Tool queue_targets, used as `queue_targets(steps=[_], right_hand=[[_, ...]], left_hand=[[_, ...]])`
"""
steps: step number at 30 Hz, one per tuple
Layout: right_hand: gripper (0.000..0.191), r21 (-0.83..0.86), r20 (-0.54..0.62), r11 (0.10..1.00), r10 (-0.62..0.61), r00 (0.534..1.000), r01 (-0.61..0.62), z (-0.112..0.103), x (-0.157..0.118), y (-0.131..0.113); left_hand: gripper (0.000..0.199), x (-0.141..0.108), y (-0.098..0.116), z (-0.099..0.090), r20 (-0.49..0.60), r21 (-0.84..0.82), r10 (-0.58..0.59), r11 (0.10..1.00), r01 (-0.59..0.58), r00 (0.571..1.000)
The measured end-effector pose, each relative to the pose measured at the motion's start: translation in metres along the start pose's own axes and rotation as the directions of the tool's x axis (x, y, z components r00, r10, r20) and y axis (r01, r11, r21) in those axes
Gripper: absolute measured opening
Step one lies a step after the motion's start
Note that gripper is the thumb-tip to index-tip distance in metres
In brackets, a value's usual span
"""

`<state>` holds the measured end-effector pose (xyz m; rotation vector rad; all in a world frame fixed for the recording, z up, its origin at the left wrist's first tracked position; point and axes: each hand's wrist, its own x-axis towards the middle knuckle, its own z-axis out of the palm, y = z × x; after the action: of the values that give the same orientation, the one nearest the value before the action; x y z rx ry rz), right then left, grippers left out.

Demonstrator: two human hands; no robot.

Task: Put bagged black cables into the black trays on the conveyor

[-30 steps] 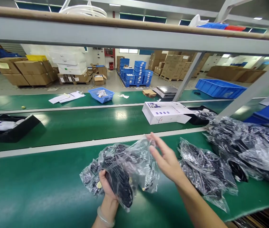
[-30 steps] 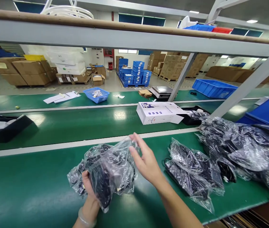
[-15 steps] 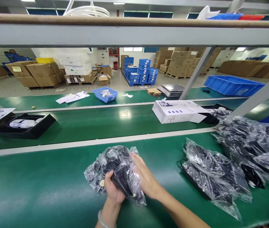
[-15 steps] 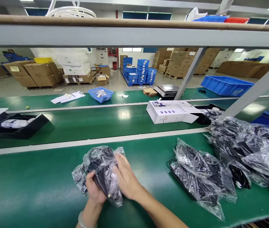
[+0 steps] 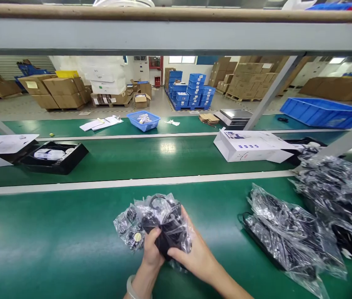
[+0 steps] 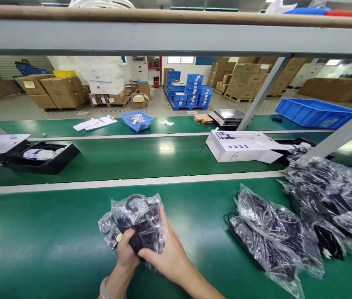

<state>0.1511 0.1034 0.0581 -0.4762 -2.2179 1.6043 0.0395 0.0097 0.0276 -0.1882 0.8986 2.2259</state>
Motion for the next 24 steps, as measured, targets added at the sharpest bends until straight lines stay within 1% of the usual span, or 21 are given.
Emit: queue_targets(steps=[2,4,6,8,9,10,11,12,13,14,15,16,17,18,19,20,21,22,24], right_hand=[[0.080,0.195,0.038,0.980,0.018,0.999,-0.025,0.006,0.014,0.003],[0.059,0.343,0.090,0.939,0.004,0.996,-0.035,0.008,0.024,0.005],[0.051,0.439,0.122,0.898,-0.010,0.992,-0.045,0.009,0.029,0.006],[0.048,0.518,0.154,0.850,0.015,0.988,-0.093,0.008,0.030,0.007],[0.046,0.553,0.167,0.822,0.053,0.985,-0.138,0.008,0.029,0.007],[0.046,0.590,0.173,0.784,0.110,0.979,-0.192,0.006,0.027,0.008],[0.046,0.632,0.173,0.734,0.180,0.968,-0.250,0.004,0.026,0.009],[0.045,0.675,0.160,0.677,0.254,0.954,-0.293,0.001,0.025,0.011],[0.045,0.715,0.136,0.622,0.323,0.936,-0.319,-0.003,0.024,0.013],[0.044,0.751,0.098,0.578,0.381,0.919,-0.320,-0.008,0.025,0.015],[0.043,0.776,0.061,0.548,0.427,0.902,-0.312,-0.013,0.026,0.018],[0.042,0.792,0.030,0.531,0.460,0.887,-0.303,-0.018,0.028,0.021],[0.041,0.801,0.008,0.521,0.483,0.876,-0.294,-0.023,0.030,0.025],[0.042,0.806,0.002,0.512,0.498,0.867,-0.296,-0.028,0.034,0.028],[0.043,0.808,0.015,0.501,0.508,0.861,-0.310,-0.031,0.037,0.031],[0.043,0.805,0.043,0.488,0.518,0.854,-0.337,-0.034,0.041,0.034],[0.043,0.800,0.073,0.477,0.526,0.848,-0.365,-0.036,0.045,0.036],[0.042,0.794,0.095,0.468,0.535,0.840,-0.388,-0.037,0.049,0.037],[0.041,0.788,0.107,0.456,0.559,0.822,-0.413,-0.039,0.058,0.036]], left_hand=[[0.032,-0.002,-0.007,-0.005,0.007,0.075,0.080,0.994,-0.081,0.997],[0.032,-0.003,-0.012,-0.010,0.027,0.172,0.205,0.963,-0.207,0.978],[0.033,-0.004,-0.010,-0.012,0.085,0.254,0.313,0.911,-0.324,0.946],[0.041,-0.004,0.002,-0.010,0.203,0.305,0.345,0.867,-0.394,0.916],[0.046,-0.003,0.013,-0.009,0.294,0.341,0.341,0.835,-0.431,0.893],[0.050,-0.001,0.026,-0.009,0.390,0.397,0.335,0.779,-0.485,0.858],[0.052,0.003,0.041,-0.011,0.474,0.473,0.334,0.684,-0.555,0.815],[0.052,0.008,0.058,-0.016,0.526,0.562,0.345,0.545,-0.622,0.777],[0.051,0.015,0.076,-0.024,0.544,0.655,0.375,0.369,-0.659,0.751],[0.048,0.023,0.093,-0.036,0.526,0.748,0.425,0.181,-0.639,0.737],[0.047,0.032,0.108,-0.051,0.474,0.829,0.495,0.026,-0.558,0.728],[0.048,0.041,0.121,-0.067,0.430,0.885,0.528,-0.088,-0.457,0.732],[0.047,0.049,0.131,-0.083,0.402,0.913,0.510,-0.164,-0.373,0.760],[0.042,0.055,0.137,-0.097,0.386,0.922,0.466,-0.212,-0.323,0.796],[0.034,0.059,0.141,-0.109,0.384,0.921,0.401,-0.232,-0.313,0.832],[0.024,0.061,0.143,-0.117,0.393,0.916,0.329,-0.220,-0.336,0.858],[0.016,0.062,0.146,-0.121,0.401,0.915,0.266,-0.173,-0.365,0.877],[0.013,0.062,0.149,-0.123,0.395,0.919,0.208,-0.096,-0.383,0.895],[0.019,0.062,0.165,-0.119,0.357,0.926,0.132,0.079,-0.369,0.925]])
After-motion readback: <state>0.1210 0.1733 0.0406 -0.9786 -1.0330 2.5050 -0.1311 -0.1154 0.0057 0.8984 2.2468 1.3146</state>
